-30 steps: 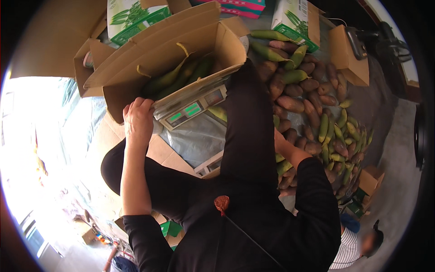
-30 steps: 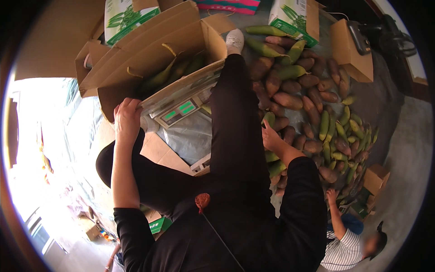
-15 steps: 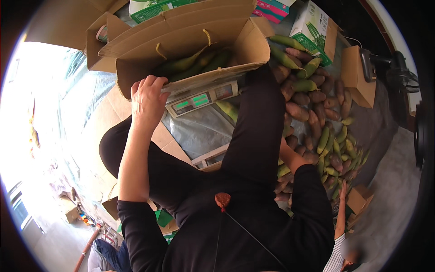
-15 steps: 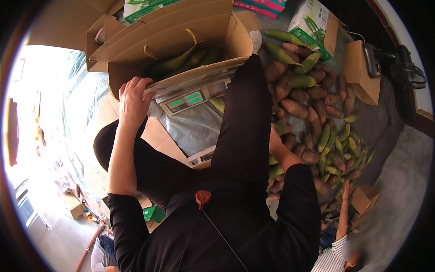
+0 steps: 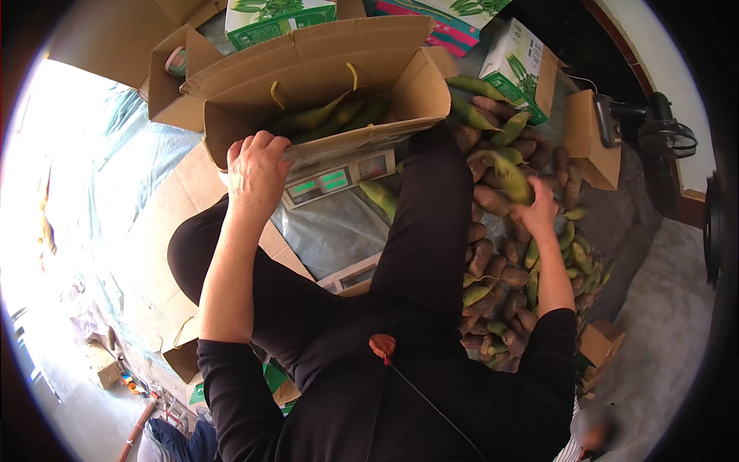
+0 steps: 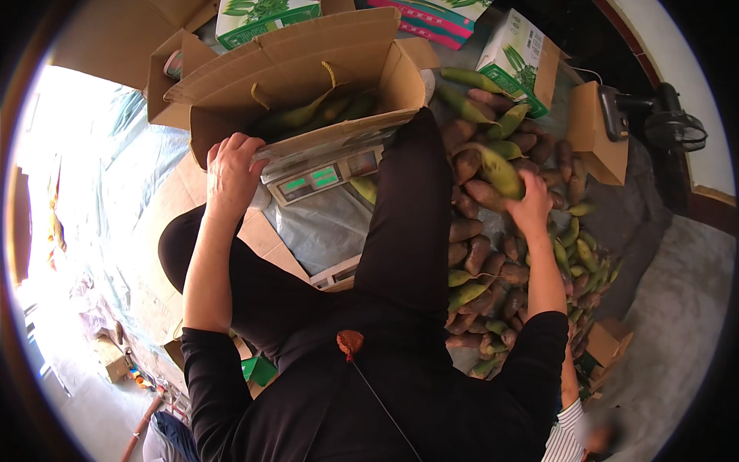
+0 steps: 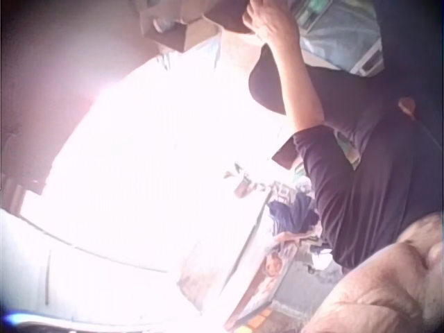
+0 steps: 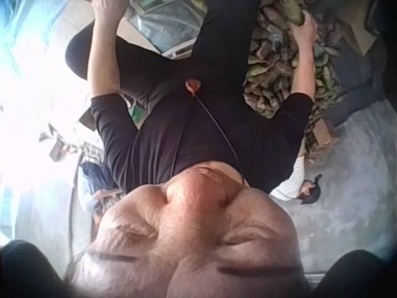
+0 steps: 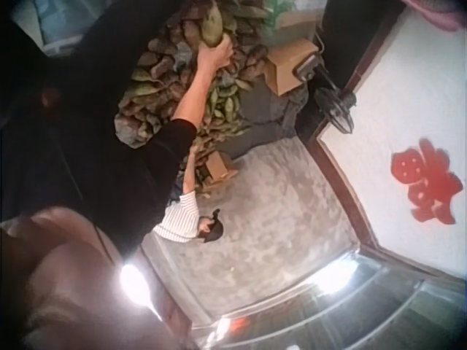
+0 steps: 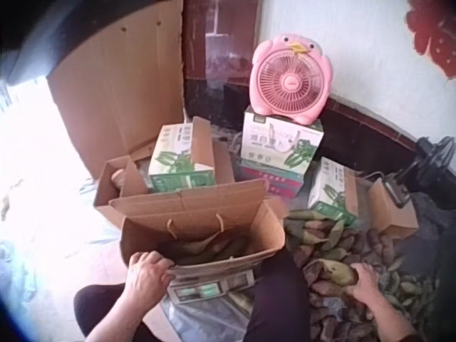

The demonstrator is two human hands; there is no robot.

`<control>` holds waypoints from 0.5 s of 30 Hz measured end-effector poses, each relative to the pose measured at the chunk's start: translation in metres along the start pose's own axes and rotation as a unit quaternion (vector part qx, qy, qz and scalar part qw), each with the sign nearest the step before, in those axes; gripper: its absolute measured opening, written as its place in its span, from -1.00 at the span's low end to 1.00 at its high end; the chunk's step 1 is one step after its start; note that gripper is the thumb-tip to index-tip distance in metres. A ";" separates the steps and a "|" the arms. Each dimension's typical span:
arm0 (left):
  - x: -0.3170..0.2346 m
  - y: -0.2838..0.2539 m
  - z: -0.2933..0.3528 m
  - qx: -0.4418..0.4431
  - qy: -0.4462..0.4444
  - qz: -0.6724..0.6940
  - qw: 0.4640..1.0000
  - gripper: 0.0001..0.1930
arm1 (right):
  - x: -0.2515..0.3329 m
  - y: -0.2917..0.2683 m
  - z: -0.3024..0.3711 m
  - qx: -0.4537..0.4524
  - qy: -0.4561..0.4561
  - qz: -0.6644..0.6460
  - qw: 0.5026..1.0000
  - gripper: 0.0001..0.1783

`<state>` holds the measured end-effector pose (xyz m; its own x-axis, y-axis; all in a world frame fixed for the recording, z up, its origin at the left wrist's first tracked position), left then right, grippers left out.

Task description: Sort and place long green vegetables into cardboard boxes and weigh them.

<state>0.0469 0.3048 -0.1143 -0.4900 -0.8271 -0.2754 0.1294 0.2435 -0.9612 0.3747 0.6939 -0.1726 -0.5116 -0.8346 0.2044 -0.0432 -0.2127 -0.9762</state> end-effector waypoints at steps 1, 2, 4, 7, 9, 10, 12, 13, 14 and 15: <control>-0.001 0.000 -0.001 0.000 0.000 -0.001 1.000 -0.71 | 0.021 -0.023 -0.016 -0.043 -0.025 -0.025 0.998 -0.20; -0.001 0.001 -0.001 0.000 0.001 0.000 1.000 -0.72 | 0.046 -0.046 -0.033 -0.085 -0.088 -0.052 0.991 -0.24; 0.001 0.000 0.000 -0.002 0.001 -0.006 1.000 -0.72 | 0.104 -0.084 -0.061 -0.146 -0.200 -0.100 0.964 -0.31; 0.003 0.000 0.001 -0.004 0.000 -0.010 1.000 -0.73 | 0.183 -0.120 -0.094 -0.179 -0.311 -0.139 0.923 -0.35; 0.005 0.000 0.003 -0.004 -0.003 -0.014 1.000 -0.73 | 0.235 -0.130 -0.109 -0.177 -0.384 -0.161 0.892 -0.36; 0.006 -0.001 0.004 -0.004 -0.001 -0.013 1.000 -0.73 | 0.256 -0.128 -0.116 -0.197 -0.422 -0.179 0.867 -0.37; -0.005 -0.002 0.000 -0.001 0.022 -0.001 1.000 -0.73 | 0.284 -0.125 -0.128 -0.209 -0.449 -0.170 0.852 -0.39; -0.005 -0.003 0.000 -0.002 0.023 -0.005 1.000 -0.73 | 0.296 -0.113 -0.134 -0.197 -0.444 -0.155 0.860 -0.40; -0.005 -0.002 0.001 -0.002 0.026 -0.008 1.000 -0.73 | 0.310 -0.100 -0.138 -0.177 -0.449 -0.142 0.864 -0.40; 0.000 -0.002 0.003 -0.011 0.028 -0.007 1.000 -0.73 | 0.324 -0.085 -0.143 -0.156 -0.455 -0.132 0.867 -0.40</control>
<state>0.0491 0.3030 -0.1119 -0.5397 -0.8009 -0.2594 0.1027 0.2432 -0.9645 0.0900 0.5146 -0.0342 0.4339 -0.8636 0.2569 -0.3585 -0.4271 -0.8301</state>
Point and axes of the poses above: each hand's wrist, its own z-axis away from the middle knuckle, its own y-axis out of the palm, x = y × z, the point moved 7 cm from there along -z, towards the middle knuckle, and after that the axes turned 14 degrees about -y, right-handed, at the moved point
